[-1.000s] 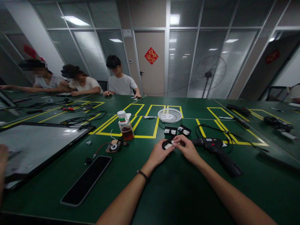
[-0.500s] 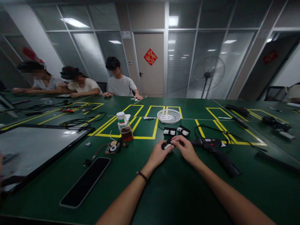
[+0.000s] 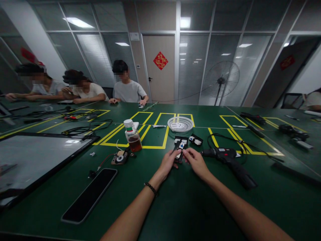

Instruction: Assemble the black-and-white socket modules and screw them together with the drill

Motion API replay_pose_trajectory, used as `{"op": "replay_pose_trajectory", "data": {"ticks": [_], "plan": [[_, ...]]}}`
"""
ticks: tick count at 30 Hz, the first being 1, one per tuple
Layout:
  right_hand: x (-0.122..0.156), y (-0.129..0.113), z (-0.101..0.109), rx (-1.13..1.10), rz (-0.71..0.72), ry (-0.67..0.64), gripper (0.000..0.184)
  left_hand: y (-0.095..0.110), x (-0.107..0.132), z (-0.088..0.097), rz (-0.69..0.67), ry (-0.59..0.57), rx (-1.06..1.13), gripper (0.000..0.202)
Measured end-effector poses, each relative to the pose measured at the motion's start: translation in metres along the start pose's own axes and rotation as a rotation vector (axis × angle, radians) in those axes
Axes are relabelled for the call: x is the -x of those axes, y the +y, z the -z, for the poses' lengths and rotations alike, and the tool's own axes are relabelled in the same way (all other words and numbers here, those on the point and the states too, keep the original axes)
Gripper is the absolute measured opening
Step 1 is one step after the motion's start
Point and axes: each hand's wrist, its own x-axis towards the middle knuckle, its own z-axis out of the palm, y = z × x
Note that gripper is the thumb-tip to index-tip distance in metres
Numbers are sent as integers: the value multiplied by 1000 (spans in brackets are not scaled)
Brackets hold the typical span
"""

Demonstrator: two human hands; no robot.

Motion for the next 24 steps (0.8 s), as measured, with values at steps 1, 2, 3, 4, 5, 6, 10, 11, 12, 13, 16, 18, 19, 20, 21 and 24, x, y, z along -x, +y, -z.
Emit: {"op": "replay_pose_trajectory", "data": {"ticks": [1, 2, 3, 4, 5, 6, 10, 11, 12, 13, 16, 18, 19, 20, 21, 24], "plan": [[0, 0, 0, 7, -6, -1, 31, 0, 1, -2, 2, -23, 4, 49], [0, 0, 0, 16, -10, 6, 32, -1, 1, -3, 5, -41, 8, 49], [0, 0, 0, 24, -13, 16, 32, -1, 2, -4, 9, -49, 10, 49], [0, 0, 1, 30, -15, 24, 32, -1, 2, -5, 12, -49, 13, 48], [0, 0, 3, 29, -17, 27, 32, 0, 2, -5, 13, -49, 15, 48], [-1, 1, 4, 23, -18, 24, 32, 0, 3, -5, 13, -54, 18, 48], [-1, 2, 7, -1, -15, -5, 29, 0, 4, -5, 20, -99, 28, 46], [-1, 2, 7, 3, -12, -7, 29, -1, 4, -5, 25, -107, 33, 46], [0, 2, 7, 10, -9, -10, 29, -2, 4, -5, 28, -108, 39, 46], [0, 1, 6, 20, -4, -11, 28, -3, 4, -4, 31, -105, 47, 46], [2, 0, 5, 54, 13, -12, 29, -7, 2, -4, 34, -95, 69, 45], [3, -1, 4, 73, 19, -10, 29, -9, 1, -4, 30, -87, 69, 45], [3, 0, 3, 80, 20, -10, 29, -10, 0, -4, 26, -80, 67, 45], [4, 0, 3, 86, 18, -12, 29, -11, 0, -4, 24, -70, 66, 46], [4, 1, 3, 92, 17, -12, 30, -11, -1, -4, 23, -57, 66, 46], [4, 3, 2, 99, 15, -19, 30, -12, -1, -4, 26, -24, 71, 45]]}}
